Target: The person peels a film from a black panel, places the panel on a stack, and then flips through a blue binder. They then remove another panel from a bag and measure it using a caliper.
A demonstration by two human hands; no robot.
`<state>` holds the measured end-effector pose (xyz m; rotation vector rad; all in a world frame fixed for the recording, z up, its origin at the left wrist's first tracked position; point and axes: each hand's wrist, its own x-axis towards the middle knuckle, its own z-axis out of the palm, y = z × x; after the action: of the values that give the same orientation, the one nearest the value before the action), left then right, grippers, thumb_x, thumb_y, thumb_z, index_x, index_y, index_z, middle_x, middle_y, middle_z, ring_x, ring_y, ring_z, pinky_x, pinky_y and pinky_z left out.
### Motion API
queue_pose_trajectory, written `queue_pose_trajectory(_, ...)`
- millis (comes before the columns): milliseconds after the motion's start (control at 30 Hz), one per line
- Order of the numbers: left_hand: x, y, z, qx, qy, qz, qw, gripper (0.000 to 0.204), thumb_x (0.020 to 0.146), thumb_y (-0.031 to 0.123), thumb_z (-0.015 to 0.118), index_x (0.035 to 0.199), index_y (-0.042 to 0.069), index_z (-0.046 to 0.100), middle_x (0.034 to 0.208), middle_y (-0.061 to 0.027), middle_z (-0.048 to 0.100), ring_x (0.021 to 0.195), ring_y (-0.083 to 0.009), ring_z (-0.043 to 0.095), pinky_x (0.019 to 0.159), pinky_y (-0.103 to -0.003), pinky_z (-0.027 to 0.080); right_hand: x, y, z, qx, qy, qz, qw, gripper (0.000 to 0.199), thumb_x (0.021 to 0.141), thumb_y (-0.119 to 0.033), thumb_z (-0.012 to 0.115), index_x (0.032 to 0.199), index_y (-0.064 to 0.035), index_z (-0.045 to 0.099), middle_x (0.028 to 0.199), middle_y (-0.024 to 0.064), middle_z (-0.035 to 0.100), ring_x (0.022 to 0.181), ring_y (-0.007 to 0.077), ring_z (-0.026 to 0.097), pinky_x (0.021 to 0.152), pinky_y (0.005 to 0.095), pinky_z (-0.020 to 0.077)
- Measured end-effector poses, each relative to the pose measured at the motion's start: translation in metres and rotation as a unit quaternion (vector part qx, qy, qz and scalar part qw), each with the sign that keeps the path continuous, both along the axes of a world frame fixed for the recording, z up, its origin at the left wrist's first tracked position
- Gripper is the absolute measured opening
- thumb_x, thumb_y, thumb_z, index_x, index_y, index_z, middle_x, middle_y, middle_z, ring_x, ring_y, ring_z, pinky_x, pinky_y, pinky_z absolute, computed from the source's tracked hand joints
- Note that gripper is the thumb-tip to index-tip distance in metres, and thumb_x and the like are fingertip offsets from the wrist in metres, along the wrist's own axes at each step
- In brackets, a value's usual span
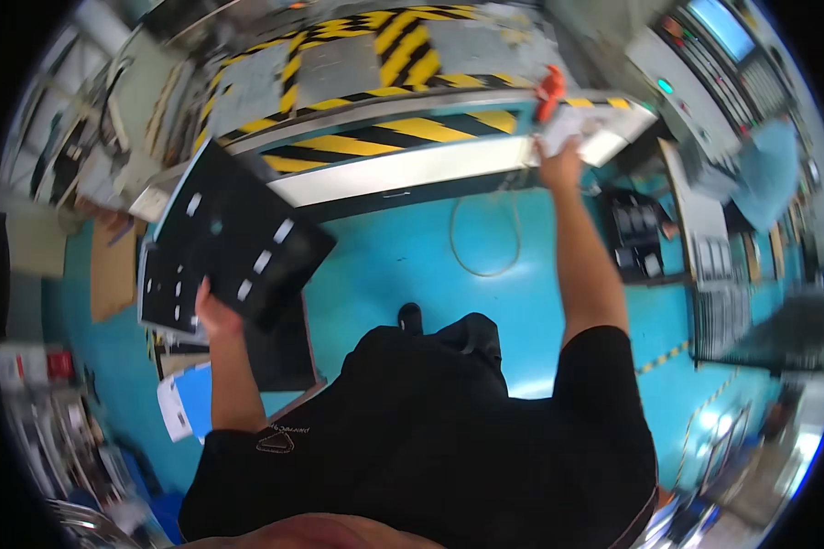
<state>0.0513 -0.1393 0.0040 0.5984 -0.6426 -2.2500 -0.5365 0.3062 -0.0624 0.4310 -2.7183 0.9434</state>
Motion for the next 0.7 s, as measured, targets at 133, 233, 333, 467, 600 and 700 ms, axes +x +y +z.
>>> queue_pose_trajectory(133, -0.043, 0.003, 0.034, -0.090, -0.048, 0.084, 0.991, 0.051, 0.076, 0.000, 0.060, 0.127, 0.006, 0.057, 0.120, -0.0103, 0.065, 0.117, -0.0282, 0.059, 0.104, -0.041, 0.045, -0.119, -0.027, 0.042, 0.212, 0.085, 0.045, 0.973, 0.067, 0.091, -0.058, 0.056, 0.134, -0.0061, 0.051, 0.127, 0.0194, 0.056, 0.116, 0.0379, 0.054, 0.103, 0.0481, 0.0366)
queue_pose_trajectory(233, -0.060, 0.021, 0.050, -0.089, -0.121, 0.184, 0.971, 0.059, 0.078, 0.000, 0.051, 0.137, 0.001, 0.048, 0.130, -0.0165, 0.060, 0.121, -0.0341, 0.057, 0.106, -0.046, 0.045, -0.109, -0.063, 0.096, -0.071, -0.129, 0.171, 0.974, 0.037, 0.100, -0.041, 0.055, 0.114, -0.0084, 0.067, 0.099, 0.0053, 0.072, 0.094, 0.0180, 0.066, 0.085, 0.0360, 0.0504)
queue_pose_trajectory(333, -0.083, 0.055, 0.059, -0.070, -0.012, 0.103, 0.992, 0.067, 0.073, -0.005, 0.046, 0.139, 0.003, 0.046, 0.133, -0.0149, 0.057, 0.121, -0.0339, 0.057, 0.107, -0.047, 0.043, -0.037, -0.085, 0.150, -0.258, -0.187, 0.365, 0.875, 0.052, 0.103, -0.050, 0.045, 0.121, -0.0032, 0.060, 0.099, 0.0062, 0.071, 0.068, 0.0099, 0.059, 0.064, 0.0251, 0.0471)
queue_pose_trajectory(467, -0.128, 0.091, 0.060, -0.118, 0.000, 0.127, 0.985, 0.070, 0.074, -0.010, 0.042, 0.142, 0.008, 0.044, 0.133, -0.0131, 0.056, 0.124, -0.0324, 0.055, 0.108, -0.047, 0.043, 0.091, -0.100, 0.178, 0.198, -0.034, 0.700, 0.686, 0.043, 0.096, -0.040, 0.060, 0.118, -0.0028, 0.060, 0.098, 0.0172, 0.071, 0.081, 0.0285, 0.069, 0.074, 0.0361, 0.0524)
queue_pose_trajectory(600, -0.157, 0.117, 0.060, -0.080, -0.047, 0.125, 0.988, 0.071, 0.075, -0.013, 0.042, 0.142, 0.008, 0.044, 0.137, -0.0113, 0.054, 0.127, -0.0301, 0.052, 0.109, -0.046, 0.041, 0.142, -0.152, 0.203, 0.101, -0.194, 0.607, 0.764, 0.039, 0.094, -0.032, 0.063, 0.119, -0.0023, 0.058, 0.101, 0.0215, 0.069, 0.093, 0.0352, 0.068, 0.081, 0.0410, 0.0519)
queue_pose_trajectory(700, -0.161, 0.122, 0.064, -0.144, 0.016, 0.074, 0.987, 0.066, 0.081, -0.011, 0.045, 0.143, 0.009, 0.043, 0.138, -0.0107, 0.053, 0.127, -0.0303, 0.052, 0.109, -0.044, 0.041, 0.140, -0.182, 0.211, -0.014, -0.227, 0.519, 0.824, 0.041, 0.094, -0.030, 0.063, 0.122, -0.0015, 0.056, 0.106, 0.0228, 0.067, 0.095, 0.0342, 0.067, 0.082, 0.0404, 0.0520)
